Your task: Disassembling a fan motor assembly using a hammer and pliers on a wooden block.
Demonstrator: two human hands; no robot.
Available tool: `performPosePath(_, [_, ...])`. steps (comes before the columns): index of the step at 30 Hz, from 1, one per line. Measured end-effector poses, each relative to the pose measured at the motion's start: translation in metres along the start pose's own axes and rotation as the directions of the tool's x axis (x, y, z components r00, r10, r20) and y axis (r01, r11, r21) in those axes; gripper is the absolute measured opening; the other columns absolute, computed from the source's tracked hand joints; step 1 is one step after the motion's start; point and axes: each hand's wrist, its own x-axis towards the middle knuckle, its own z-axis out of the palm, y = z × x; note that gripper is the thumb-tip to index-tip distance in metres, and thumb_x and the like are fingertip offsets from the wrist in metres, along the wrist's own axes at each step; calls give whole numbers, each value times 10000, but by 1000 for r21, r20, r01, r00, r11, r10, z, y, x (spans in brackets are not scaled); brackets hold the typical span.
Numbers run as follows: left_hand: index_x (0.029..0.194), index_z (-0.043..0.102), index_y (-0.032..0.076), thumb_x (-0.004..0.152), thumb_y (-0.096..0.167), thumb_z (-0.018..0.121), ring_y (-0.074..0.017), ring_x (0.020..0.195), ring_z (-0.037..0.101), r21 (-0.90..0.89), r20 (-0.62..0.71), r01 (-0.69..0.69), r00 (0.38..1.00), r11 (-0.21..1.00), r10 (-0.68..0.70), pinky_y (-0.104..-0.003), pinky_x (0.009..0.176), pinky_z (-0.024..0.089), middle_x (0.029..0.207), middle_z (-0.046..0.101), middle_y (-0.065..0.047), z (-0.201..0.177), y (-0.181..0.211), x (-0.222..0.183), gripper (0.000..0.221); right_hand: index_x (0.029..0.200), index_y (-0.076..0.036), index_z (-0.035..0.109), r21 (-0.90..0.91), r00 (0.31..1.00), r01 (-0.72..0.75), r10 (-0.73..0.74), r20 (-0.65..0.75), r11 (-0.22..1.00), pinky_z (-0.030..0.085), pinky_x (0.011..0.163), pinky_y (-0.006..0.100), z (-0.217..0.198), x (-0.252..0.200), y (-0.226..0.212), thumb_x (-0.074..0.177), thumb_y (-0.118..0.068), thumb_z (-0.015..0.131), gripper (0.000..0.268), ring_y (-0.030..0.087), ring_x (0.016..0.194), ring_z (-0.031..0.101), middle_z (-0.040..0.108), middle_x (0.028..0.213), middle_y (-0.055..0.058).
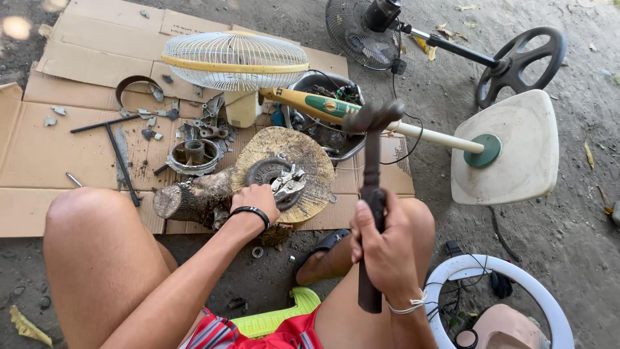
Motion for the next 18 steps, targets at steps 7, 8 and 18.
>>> performPosePath(7, [1190, 735, 13, 831, 182, 624, -384, 1142, 702, -33, 18, 17, 1000, 999, -16, -511, 955, 561, 1152, 750, -199, 14, -6, 12, 412, 1115, -44, 564, -182, 981, -145, 118, -151, 973, 466, 295, 325, 37, 22, 84, 1046, -213, 547, 184, 191, 380, 533, 579, 621, 128])
performPosePath(8, [1210, 724, 13, 844, 202, 627, -369, 1167, 694, -51, 50, 47, 998, 998, -45, -505, 963, 560, 1179, 746, -191, 19, -9, 17, 423, 1062, -47, 575, -200, 974, -225, 214, -79, 954, 481, 284, 326, 36, 20, 105, 1026, -225, 563, 182, 191, 346, 547, 575, 568, 108])
performPosePath(18, [1185, 736, 13, 862, 214, 622, -354, 1163, 701, -26, 54, 61, 997, 998, -59, -507, 969, 561, 1171, 755, -176, -4, -7, 2, 397, 992, -32, 606, -37, 893, -450, 450, -21, 892, 547, 274, 366, 25, 10, 158, 984, -185, 591, 154, 215, 332, 576, 577, 558, 149])
